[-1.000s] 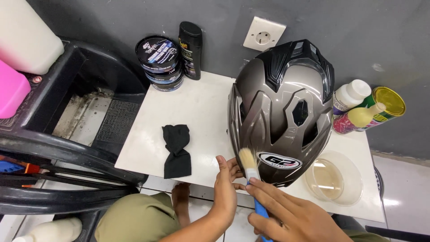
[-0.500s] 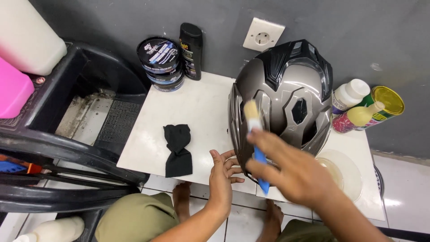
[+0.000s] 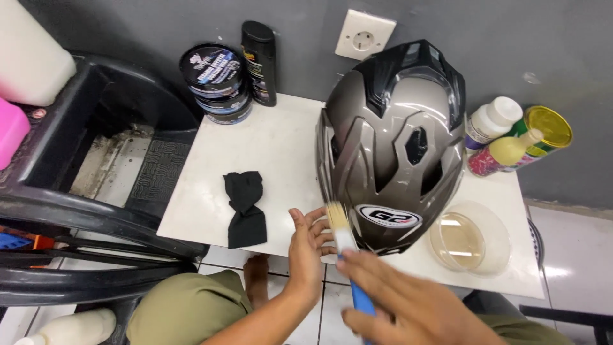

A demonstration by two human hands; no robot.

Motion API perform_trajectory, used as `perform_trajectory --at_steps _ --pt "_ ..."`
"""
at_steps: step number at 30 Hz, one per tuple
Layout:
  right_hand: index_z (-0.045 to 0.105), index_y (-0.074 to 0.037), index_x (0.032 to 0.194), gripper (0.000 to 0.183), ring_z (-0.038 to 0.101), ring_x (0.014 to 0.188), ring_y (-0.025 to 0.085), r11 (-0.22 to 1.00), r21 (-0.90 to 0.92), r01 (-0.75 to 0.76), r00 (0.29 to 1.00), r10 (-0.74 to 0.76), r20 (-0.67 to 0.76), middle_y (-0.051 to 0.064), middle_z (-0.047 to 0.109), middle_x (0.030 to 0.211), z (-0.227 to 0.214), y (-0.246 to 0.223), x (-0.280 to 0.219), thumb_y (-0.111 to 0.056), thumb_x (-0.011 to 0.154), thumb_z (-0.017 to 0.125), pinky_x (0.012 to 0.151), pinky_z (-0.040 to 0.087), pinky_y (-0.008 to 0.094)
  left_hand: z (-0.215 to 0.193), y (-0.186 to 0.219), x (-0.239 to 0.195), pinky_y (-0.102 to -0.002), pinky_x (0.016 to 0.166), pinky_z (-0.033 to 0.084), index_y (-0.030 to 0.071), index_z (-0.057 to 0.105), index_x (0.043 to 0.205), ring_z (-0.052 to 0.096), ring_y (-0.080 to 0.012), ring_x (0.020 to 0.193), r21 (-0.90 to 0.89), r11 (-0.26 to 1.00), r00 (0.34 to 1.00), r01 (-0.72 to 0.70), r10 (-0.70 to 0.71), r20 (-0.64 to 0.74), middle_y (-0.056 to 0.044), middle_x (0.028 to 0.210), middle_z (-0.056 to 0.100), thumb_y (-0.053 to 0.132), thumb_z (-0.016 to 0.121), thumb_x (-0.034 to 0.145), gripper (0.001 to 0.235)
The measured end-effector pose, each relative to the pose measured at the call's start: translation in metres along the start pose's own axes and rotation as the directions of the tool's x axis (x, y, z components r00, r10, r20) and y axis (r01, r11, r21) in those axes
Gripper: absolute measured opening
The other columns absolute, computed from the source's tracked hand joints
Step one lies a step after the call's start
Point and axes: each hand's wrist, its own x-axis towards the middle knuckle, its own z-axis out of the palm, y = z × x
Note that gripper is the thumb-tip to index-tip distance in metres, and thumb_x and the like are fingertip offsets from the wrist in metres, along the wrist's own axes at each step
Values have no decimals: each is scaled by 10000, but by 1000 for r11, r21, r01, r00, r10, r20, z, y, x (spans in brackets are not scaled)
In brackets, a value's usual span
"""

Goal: The person cleans a gray motorcycle helmet placed on a white table. They use a blue brush to apply a liquid from a bowl onto the helmet's surface, then wipe it with a black cloth.

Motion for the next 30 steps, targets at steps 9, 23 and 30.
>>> perform_trajectory --at_steps 9,23,30 --pt "554 -58 1087 209 517 1291 503 999 21 50 992 -47 -118 333 487 1371 13 0 -19 -259 1045 519 937 534 510 -1 -1 4 -320 566 497 12 620 1217 614 -241 694 -12 999 999 -42 42 -16 -159 900 675 681 189 853 874" --pt "563 -114 1011 31 563 1291 418 998 -56 28 970 -41 -241 279 522 1359 2 -9 -1 -144 1004 560 968 560 450 -3 -7 5 -290 556 445 30 610 1191 584 -207 652 -7 997 997 -74 74 7 -151 925 684 670 207 867 823" --pt "525 -68 1140 267 498 1334 466 999 -38 11 986 -17 -167 318 451 1443 35 3 -5 -196 971 686 913 555 447 -1 4 -1 -307 644 468 43 630 1207 613 -219 716 2 1000 1000 -10 10 -23 -173 1025 731 668 163 855 856"
